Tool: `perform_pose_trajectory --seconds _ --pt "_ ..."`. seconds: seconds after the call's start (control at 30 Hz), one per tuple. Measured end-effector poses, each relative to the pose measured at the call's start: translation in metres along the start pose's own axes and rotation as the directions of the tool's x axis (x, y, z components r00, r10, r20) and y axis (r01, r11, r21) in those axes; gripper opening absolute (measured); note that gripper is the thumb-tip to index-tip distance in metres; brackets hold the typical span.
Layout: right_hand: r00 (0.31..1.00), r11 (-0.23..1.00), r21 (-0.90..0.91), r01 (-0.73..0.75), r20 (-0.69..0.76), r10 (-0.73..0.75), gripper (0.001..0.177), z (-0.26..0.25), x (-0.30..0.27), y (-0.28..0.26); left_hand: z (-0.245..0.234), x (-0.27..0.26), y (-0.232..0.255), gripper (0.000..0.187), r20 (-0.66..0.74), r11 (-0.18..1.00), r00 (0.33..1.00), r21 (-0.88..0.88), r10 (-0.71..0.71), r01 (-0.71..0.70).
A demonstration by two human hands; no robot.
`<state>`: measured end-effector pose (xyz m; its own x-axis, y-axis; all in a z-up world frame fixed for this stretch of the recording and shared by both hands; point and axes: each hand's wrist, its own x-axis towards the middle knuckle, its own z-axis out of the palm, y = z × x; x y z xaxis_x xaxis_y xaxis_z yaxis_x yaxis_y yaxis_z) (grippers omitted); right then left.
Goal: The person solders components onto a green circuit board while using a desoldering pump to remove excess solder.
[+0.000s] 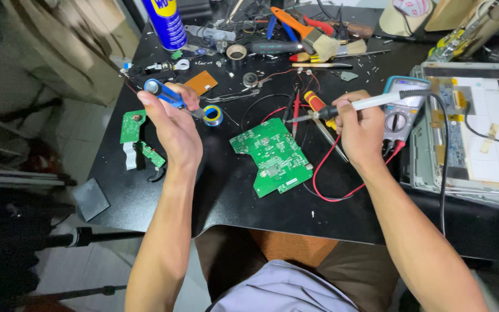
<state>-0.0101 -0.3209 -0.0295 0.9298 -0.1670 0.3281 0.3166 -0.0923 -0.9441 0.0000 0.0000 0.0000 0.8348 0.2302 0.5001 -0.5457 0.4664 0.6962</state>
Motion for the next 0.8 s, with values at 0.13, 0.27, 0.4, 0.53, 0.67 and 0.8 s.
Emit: perform_pose_trajectory --seconds 0.13,0.27,0.4,0.53,0.67,0.8 --pt "0.999 1.000 -0.006 0.028 0.023 -0.027 0.012 0.002 -0.001 -0.003 -0.011 0.005 0.000 0.059 -0.041 1.000 0.999 0.010 0.014 -0.013" --pt "0.999 0.999 -0.032 0.038 0.021 -0.037 0.012 0.001 -0.002 -0.004 -0.018 0.009 -0.002 0.035 -0.126 0.991 0.992 0.134 -0.007 0.024" --pt "1.000 1.000 0.007 0.007 0.014 -0.007 0.011 0.002 -0.001 -0.004 -0.020 0.010 0.001 0.022 -0.168 0.987 0.985 0.162 0.048 -0.020" --pt "1.000 0.999 -0.033 0.022 0.013 -0.022 0.012 0.000 -0.001 -0.004 -0.009 0.007 0.009 0.031 -0.201 0.994 0.979 -0.113 -0.018 -0.005" --pt "1.000 1.000 -0.016 0.010 0.007 -0.010 0.010 0.000 0.000 -0.003 0.002 0.005 0.016 0.033 -0.111 0.983 0.992 -0.182 -0.056 0.035" --pt "1.000 0.999 -0.053 -0.011 0.008 0.011 0.010 -0.001 0.000 -0.002 0.011 -0.003 0.015 0.034 -0.020 0.968 0.996 -0.240 -0.086 0.079"
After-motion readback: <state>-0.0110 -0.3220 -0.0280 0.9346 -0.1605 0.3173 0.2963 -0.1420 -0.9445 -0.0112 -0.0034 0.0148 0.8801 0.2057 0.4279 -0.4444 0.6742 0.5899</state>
